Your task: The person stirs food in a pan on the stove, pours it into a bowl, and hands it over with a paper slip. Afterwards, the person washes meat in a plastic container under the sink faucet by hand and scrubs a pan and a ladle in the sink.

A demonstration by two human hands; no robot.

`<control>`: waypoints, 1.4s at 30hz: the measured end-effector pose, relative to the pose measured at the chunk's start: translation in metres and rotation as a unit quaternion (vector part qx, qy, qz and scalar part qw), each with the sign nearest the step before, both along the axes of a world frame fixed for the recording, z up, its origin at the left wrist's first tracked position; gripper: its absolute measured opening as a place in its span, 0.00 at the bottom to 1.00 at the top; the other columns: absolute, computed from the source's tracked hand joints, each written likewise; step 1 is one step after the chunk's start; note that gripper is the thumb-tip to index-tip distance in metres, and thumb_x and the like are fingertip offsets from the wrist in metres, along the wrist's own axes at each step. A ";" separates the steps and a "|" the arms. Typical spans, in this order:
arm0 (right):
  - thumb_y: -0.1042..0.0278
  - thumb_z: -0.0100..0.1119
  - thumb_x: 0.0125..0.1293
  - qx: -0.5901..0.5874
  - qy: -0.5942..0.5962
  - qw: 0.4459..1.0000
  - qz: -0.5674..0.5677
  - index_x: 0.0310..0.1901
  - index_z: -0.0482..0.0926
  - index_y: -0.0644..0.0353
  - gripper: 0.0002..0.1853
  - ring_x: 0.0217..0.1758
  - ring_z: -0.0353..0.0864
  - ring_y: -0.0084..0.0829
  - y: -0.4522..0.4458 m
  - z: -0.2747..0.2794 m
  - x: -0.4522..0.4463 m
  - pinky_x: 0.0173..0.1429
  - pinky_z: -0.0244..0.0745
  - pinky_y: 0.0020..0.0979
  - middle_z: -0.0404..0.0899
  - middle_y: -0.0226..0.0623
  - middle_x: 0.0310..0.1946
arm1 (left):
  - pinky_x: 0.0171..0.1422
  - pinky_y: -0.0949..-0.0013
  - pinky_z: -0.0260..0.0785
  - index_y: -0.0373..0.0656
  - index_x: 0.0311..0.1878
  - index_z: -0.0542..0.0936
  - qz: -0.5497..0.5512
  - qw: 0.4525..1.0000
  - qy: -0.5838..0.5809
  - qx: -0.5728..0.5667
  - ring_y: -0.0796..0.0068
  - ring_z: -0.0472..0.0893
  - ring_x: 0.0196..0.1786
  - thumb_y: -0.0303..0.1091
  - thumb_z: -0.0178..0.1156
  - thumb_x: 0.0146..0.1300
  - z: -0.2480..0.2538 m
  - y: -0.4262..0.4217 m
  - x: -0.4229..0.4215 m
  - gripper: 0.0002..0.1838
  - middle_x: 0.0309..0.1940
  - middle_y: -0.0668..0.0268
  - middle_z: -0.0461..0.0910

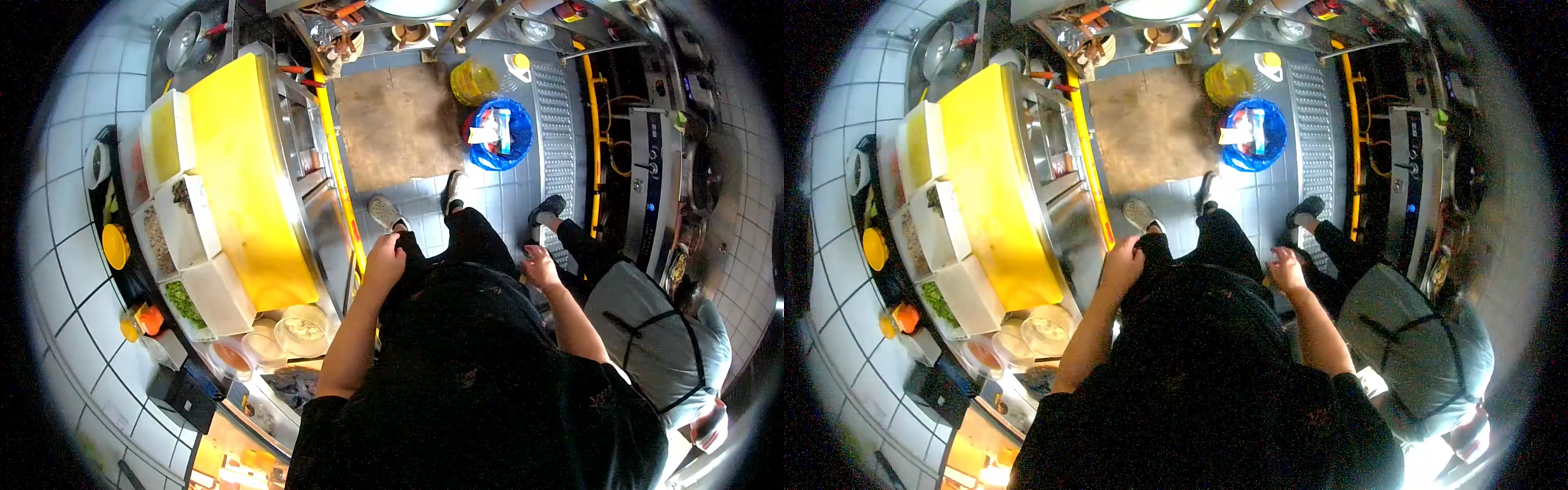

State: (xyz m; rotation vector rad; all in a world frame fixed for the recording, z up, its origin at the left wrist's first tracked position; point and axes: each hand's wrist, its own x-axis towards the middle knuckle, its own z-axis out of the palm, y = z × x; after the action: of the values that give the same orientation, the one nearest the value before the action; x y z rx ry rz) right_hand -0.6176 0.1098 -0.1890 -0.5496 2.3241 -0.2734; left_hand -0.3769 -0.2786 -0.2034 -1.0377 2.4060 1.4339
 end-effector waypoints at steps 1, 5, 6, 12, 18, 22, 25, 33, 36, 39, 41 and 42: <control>0.67 0.65 0.62 -0.004 -0.008 1.000 -0.011 0.58 0.76 0.61 0.22 0.54 0.81 0.44 -0.002 0.002 -0.002 0.58 0.80 0.37 0.76 0.48 0.56 | 0.59 0.55 0.74 0.36 0.54 0.79 0.001 1.000 0.008 -0.008 0.46 0.81 0.52 0.30 0.59 0.61 -0.005 0.005 0.005 0.18 0.49 0.47 0.81; 0.67 0.65 0.63 0.006 -0.036 0.999 0.004 0.57 0.77 0.61 0.21 0.49 0.83 0.45 -0.022 0.011 -0.023 0.55 0.82 0.38 0.74 0.49 0.58 | 0.56 0.57 0.76 0.36 0.53 0.80 0.106 0.992 -0.023 0.065 0.49 0.84 0.48 0.31 0.60 0.62 -0.038 0.028 0.012 0.17 0.46 0.49 0.83; 0.67 0.64 0.64 0.026 -0.038 0.998 0.049 0.58 0.76 0.61 0.21 0.50 0.82 0.46 -0.023 0.002 -0.033 0.54 0.82 0.37 0.72 0.49 0.60 | 0.55 0.58 0.77 0.37 0.53 0.80 0.135 0.986 -0.042 0.085 0.51 0.84 0.47 0.31 0.60 0.62 -0.048 0.034 0.010 0.17 0.45 0.50 0.84; 0.63 0.64 0.65 0.094 -0.043 0.987 0.121 0.64 0.71 0.58 0.27 0.69 0.67 0.54 -0.006 -0.139 -0.056 0.69 0.71 0.47 0.66 0.52 0.67 | 0.50 0.65 0.77 0.36 0.51 0.80 0.333 0.921 -0.023 0.200 0.62 0.85 0.42 0.30 0.62 0.62 -0.269 0.092 0.009 0.15 0.41 0.57 0.85; 0.56 0.64 0.65 0.137 -0.076 0.969 0.190 0.70 0.64 0.63 0.35 0.73 0.59 0.58 -0.018 -0.256 -0.020 0.77 0.54 0.53 0.59 0.56 0.70 | 0.43 0.72 0.71 0.43 0.58 0.75 0.447 0.827 0.009 0.341 0.71 0.78 0.40 0.29 0.62 0.62 -0.511 0.095 -0.017 0.20 0.39 0.68 0.78; 0.58 0.65 0.64 0.071 -0.085 0.974 0.197 0.69 0.64 0.64 0.35 0.73 0.58 0.62 -0.028 -0.289 -0.012 0.77 0.52 0.59 0.58 0.60 0.71 | 0.51 0.70 0.73 0.44 0.57 0.74 0.585 0.658 -0.035 0.474 0.72 0.77 0.49 0.31 0.61 0.63 -0.609 0.058 -0.060 0.19 0.43 0.68 0.74; 0.59 0.66 0.64 0.058 -0.075 0.979 0.181 0.68 0.65 0.64 0.34 0.72 0.58 0.65 -0.026 -0.296 -0.015 0.76 0.52 0.62 0.57 0.63 0.70 | 0.57 0.65 0.73 0.43 0.56 0.73 0.478 0.799 -0.035 0.362 0.70 0.76 0.52 0.32 0.60 0.63 -0.701 0.058 -0.048 0.18 0.47 0.66 0.74; 0.68 0.72 0.56 0.061 -0.073 0.978 0.185 0.66 0.67 0.60 0.36 0.72 0.61 0.66 -0.023 -0.309 -0.026 0.72 0.59 0.60 0.59 0.62 0.71 | 0.54 0.59 0.73 0.45 0.47 0.75 0.733 0.576 0.034 0.360 0.71 0.73 0.48 0.36 0.61 0.61 -0.748 0.032 -0.091 0.13 0.45 0.67 0.73; 0.67 0.72 0.56 0.071 -0.075 0.975 0.195 0.65 0.69 0.61 0.35 0.72 0.61 0.65 -0.024 -0.310 -0.028 0.72 0.59 0.60 0.60 0.61 0.71 | 0.43 0.64 0.70 0.49 0.43 0.77 0.817 0.446 0.079 0.356 0.75 0.70 0.37 0.37 0.62 0.61 -0.749 0.033 -0.097 0.08 0.36 0.71 0.73; 0.68 0.72 0.55 0.069 -0.084 0.974 0.198 0.65 0.70 0.61 0.35 0.72 0.61 0.64 -0.026 -0.310 -0.030 0.72 0.59 0.61 0.61 0.60 0.70 | 0.43 0.66 0.69 0.49 0.43 0.79 0.833 0.422 0.098 0.344 0.75 0.70 0.31 0.38 0.64 0.61 -0.742 0.036 -0.103 0.09 0.29 0.73 0.73; 0.68 0.72 0.55 0.058 -0.082 0.975 0.200 0.64 0.70 0.62 0.34 0.72 0.62 0.65 -0.026 -0.311 -0.031 0.72 0.60 0.61 0.61 0.61 0.70 | 0.40 0.66 0.70 0.49 0.46 0.79 0.784 0.411 0.186 0.427 0.73 0.73 0.30 0.40 0.65 0.64 -0.767 0.046 -0.079 0.11 0.30 0.70 0.76; 0.69 0.72 0.55 0.054 -0.082 0.975 0.200 0.64 0.70 0.62 0.34 0.72 0.62 0.65 -0.026 -0.310 -0.030 0.72 0.60 0.61 0.61 0.61 0.70 | 0.39 0.65 0.71 0.48 0.46 0.79 0.732 0.404 0.246 0.490 0.72 0.75 0.33 0.41 0.65 0.65 -0.785 0.054 -0.058 0.11 0.32 0.69 0.78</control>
State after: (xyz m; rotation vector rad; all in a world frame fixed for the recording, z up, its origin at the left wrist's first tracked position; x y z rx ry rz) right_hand -0.6475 0.0841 -0.4989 -0.8879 2.0008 -0.0003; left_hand -0.4353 -0.2243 -0.9885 -2.3484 -0.5960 2.9928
